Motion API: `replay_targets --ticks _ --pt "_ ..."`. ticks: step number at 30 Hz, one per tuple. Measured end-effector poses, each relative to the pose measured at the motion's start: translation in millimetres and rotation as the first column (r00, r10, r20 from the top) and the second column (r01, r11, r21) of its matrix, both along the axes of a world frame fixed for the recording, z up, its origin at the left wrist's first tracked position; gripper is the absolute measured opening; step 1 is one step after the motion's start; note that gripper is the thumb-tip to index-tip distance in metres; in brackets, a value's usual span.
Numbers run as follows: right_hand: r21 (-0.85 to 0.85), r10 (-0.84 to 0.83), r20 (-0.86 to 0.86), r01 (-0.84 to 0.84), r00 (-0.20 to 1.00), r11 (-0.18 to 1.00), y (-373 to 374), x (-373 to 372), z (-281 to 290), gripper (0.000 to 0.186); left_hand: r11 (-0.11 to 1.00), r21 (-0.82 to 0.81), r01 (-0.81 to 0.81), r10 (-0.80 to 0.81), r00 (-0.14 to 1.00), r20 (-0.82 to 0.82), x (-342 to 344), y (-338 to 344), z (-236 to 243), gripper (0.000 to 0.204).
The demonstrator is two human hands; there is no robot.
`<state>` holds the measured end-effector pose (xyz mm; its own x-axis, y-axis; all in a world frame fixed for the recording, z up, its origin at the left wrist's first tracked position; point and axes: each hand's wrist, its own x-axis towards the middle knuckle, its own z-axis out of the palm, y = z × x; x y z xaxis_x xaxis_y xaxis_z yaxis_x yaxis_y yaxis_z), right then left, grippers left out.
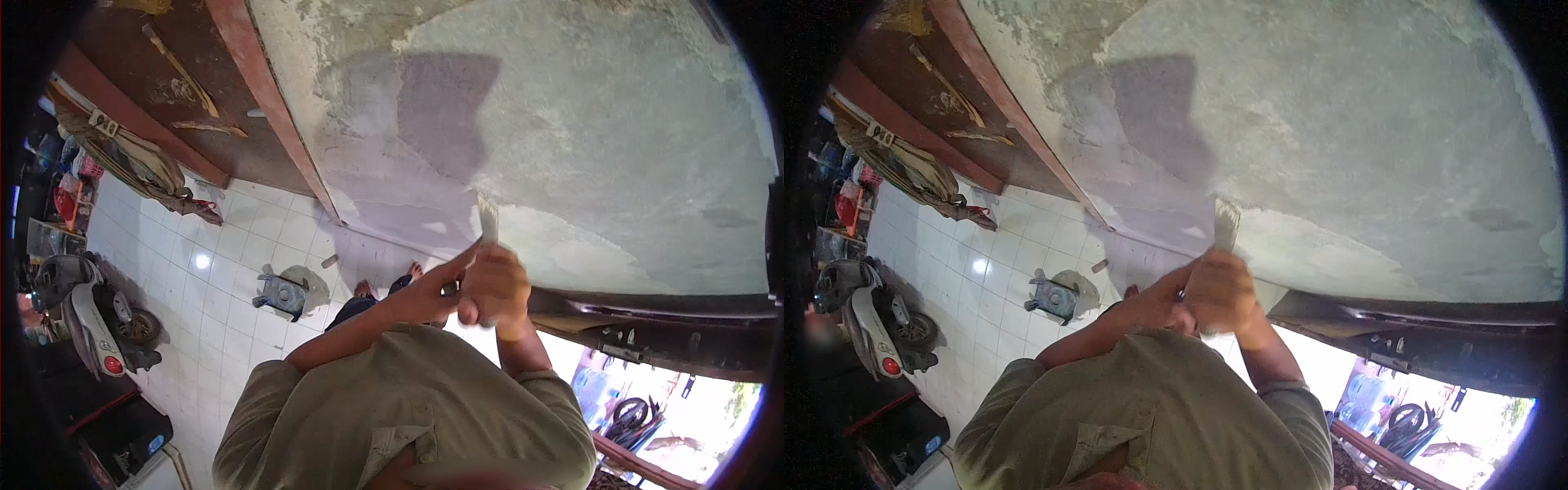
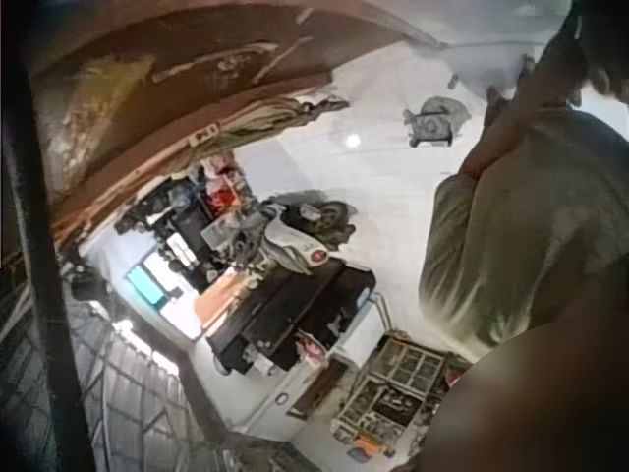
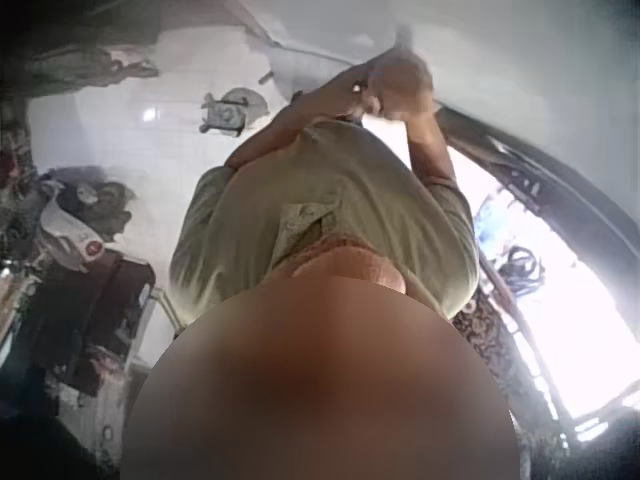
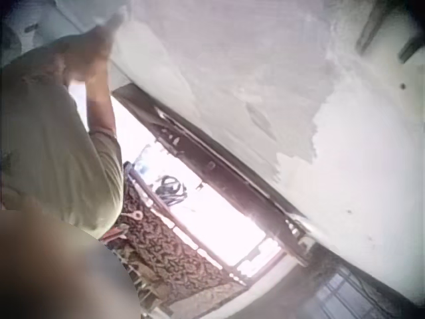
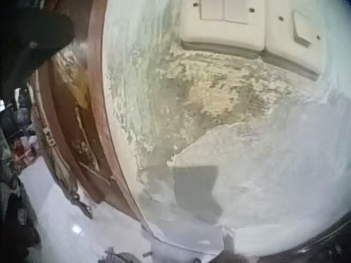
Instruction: Scrape damaged or peeling paint from a wall using a putty knife/scraper.
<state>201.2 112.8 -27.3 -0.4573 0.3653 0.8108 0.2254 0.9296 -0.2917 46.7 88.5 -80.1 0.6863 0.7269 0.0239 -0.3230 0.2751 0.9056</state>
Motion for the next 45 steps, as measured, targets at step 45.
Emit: replay_targets --ticks 45 --pt "0.043 -0.105 0.096 0.101 0.990 0.994 -2 8 -7 0.028 0.827 0.228 0.514 -0.266 0.714 -0.648 -24 -1 -11 0.065"
